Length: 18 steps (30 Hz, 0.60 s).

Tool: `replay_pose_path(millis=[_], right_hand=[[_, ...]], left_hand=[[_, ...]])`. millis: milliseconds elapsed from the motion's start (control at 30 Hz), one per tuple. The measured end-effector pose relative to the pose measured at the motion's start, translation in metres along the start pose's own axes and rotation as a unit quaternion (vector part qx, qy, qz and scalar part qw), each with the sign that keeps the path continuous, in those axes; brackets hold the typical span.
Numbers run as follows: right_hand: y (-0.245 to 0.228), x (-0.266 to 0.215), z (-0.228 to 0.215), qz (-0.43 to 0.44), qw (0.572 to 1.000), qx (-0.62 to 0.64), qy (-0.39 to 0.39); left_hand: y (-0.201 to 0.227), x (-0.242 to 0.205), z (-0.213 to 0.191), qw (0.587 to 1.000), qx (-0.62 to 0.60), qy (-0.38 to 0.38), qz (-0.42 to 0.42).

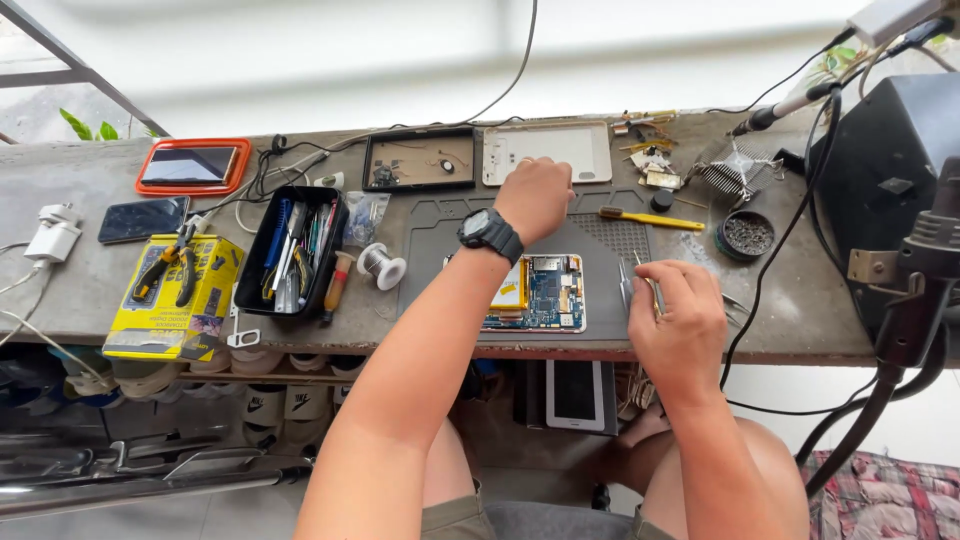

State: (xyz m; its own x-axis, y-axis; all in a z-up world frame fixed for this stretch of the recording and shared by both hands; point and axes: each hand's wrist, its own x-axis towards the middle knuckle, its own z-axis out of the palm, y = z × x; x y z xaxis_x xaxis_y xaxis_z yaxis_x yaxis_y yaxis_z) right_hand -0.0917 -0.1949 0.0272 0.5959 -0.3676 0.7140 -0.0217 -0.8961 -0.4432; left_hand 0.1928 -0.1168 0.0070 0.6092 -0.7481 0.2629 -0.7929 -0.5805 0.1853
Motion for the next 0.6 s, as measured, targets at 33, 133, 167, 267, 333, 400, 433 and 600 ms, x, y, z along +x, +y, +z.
replay_pose_path(millis=[33, 133, 167, 267, 333, 400, 433, 600], right_hand=[[-0.001, 0.002, 0.0, -0.001, 1.0, 0.001, 0.0], [-0.003, 0.007, 0.001, 0.011, 1.0, 0.022, 0.008], [-0.002, 0.006, 0.002, 0.018, 0.999, 0.029, 0.01], [-0.005, 0.01, 0.004, 0.026, 0.999, 0.041, 0.01], [-0.007, 0.009, 0.004, 0.028, 0.998, 0.048, 0.006], [-0.011, 0.008, 0.005, 0.065, 0.993, 0.092, -0.016], [-0.012, 0.008, 0.005, 0.066, 0.993, 0.095, -0.018], [-0.012, 0.0, 0.013, 0.093, 0.979, 0.144, -0.11]], left_hand=[[-0.001, 0.003, 0.003, 1.0, 0.001, 0.001, 0.0], [-0.004, 0.011, 0.015, 1.0, 0.017, -0.01, -0.002], [-0.007, 0.011, 0.021, 1.0, 0.016, -0.018, -0.004], [-0.004, 0.003, 0.0, 0.999, -0.002, -0.033, -0.016], [0.004, -0.014, -0.033, 0.999, -0.017, -0.041, -0.028], [0.011, -0.037, -0.075, 0.996, -0.081, 0.007, -0.021], [0.017, -0.058, -0.094, 0.996, -0.08, 0.006, -0.024], [0.026, -0.156, -0.137, 0.944, -0.284, 0.161, -0.041]])
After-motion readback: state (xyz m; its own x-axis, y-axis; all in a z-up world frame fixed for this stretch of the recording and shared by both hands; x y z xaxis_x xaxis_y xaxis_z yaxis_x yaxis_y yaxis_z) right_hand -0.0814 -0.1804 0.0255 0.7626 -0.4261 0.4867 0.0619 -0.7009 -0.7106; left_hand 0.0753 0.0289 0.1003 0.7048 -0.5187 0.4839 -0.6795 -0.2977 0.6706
